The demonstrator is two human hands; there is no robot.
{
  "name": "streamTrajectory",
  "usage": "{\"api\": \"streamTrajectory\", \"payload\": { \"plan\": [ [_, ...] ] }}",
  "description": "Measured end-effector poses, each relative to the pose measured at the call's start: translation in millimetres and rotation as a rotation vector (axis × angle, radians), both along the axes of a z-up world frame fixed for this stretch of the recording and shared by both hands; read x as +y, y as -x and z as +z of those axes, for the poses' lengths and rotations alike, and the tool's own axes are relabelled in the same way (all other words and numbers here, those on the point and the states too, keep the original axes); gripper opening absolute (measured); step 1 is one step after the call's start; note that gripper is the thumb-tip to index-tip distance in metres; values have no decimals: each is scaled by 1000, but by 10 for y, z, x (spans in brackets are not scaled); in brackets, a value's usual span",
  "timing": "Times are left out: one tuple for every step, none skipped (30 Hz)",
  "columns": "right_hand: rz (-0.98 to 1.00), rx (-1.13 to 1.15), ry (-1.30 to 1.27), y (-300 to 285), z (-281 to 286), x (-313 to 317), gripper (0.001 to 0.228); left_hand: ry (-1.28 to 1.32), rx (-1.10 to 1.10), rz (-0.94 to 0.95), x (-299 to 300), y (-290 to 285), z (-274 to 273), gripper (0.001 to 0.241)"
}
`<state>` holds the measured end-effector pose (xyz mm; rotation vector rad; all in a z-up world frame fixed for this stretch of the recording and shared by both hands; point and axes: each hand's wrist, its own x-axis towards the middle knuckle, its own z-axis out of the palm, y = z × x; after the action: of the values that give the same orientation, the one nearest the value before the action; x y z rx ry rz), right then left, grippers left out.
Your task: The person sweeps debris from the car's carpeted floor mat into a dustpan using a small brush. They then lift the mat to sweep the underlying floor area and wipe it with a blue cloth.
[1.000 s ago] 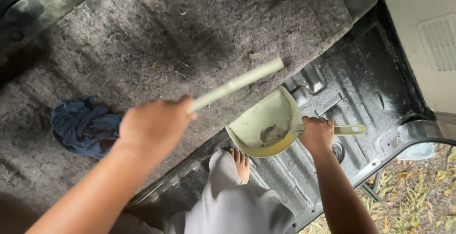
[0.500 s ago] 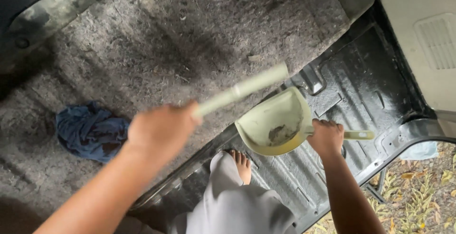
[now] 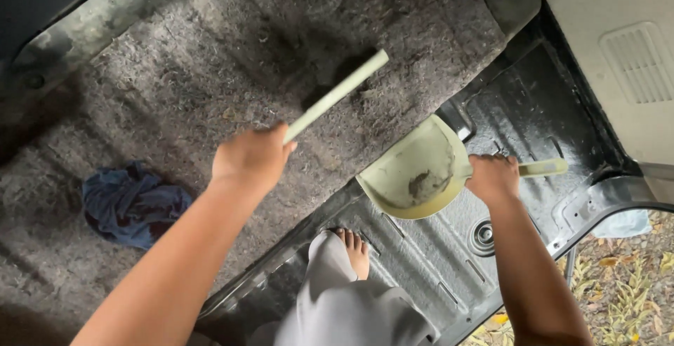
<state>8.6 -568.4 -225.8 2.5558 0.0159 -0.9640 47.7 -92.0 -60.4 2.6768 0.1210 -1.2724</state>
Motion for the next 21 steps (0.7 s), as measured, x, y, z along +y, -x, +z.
{"api": "streamTrajectory", "payload": {
  "plan": [
    [-3,1,-1,-34,0,-19,39,-1,1,-3,-2,51,82,31],
    [3,-11,-26,-68,-2,-39,40,19,36,-48,-4,102,161,31],
    [10,-20,-48,-88,3,-74,41,42,75,-92,-13,166,232,30],
    [8,-17,-45,-73,5,-78,41,45,78,-95,-25,179,293,30],
    [12,-26,-52,-71,8,-82,38,30,114,-91,-36,186,356,28],
    [16,-35,-59,-67,13,-84,36,16,150,-88,-45,195,422,26],
    [17,-33,-59,-82,132,-6,36,15,152,-87,23,118,394,26],
    [-21,-14,-25,-96,254,74,38,5,119,-26,93,42,369,31],
    [-62,4,10,-109,379,155,42,-5,86,33,163,-42,347,36],
    [-63,6,9,-119,390,156,42,-6,88,32,169,-70,266,36],
    [-65,4,16,-129,407,150,41,-41,75,27,171,-100,184,34],
    [-68,1,22,-138,425,143,39,-77,61,22,171,-129,104,32],
    [-70,0,26,-155,354,149,39,-74,60,20,44,-95,168,32],
    [-59,31,43,-175,284,151,38,-43,107,-4,-86,-63,233,33],
    [-51,60,62,-205,216,139,38,-10,151,-31,-225,-47,295,33],
    [-57,56,66,-270,266,147,38,-6,146,-37,-297,-38,356,33],
    [-54,61,47,-295,313,162,39,36,188,-75,-363,7,418,32],
    [-51,67,28,-317,357,180,40,78,230,-114,-425,56,478,30],
    [-53,70,30,-270,303,124,40,80,234,-116,-446,151,400,30],
    [-47,47,9,-223,253,70,38,114,153,-172,-464,245,325,27],
    [-38,19,-14,-219,196,27,37,146,68,-224,-476,316,255,25]
  ]
}}
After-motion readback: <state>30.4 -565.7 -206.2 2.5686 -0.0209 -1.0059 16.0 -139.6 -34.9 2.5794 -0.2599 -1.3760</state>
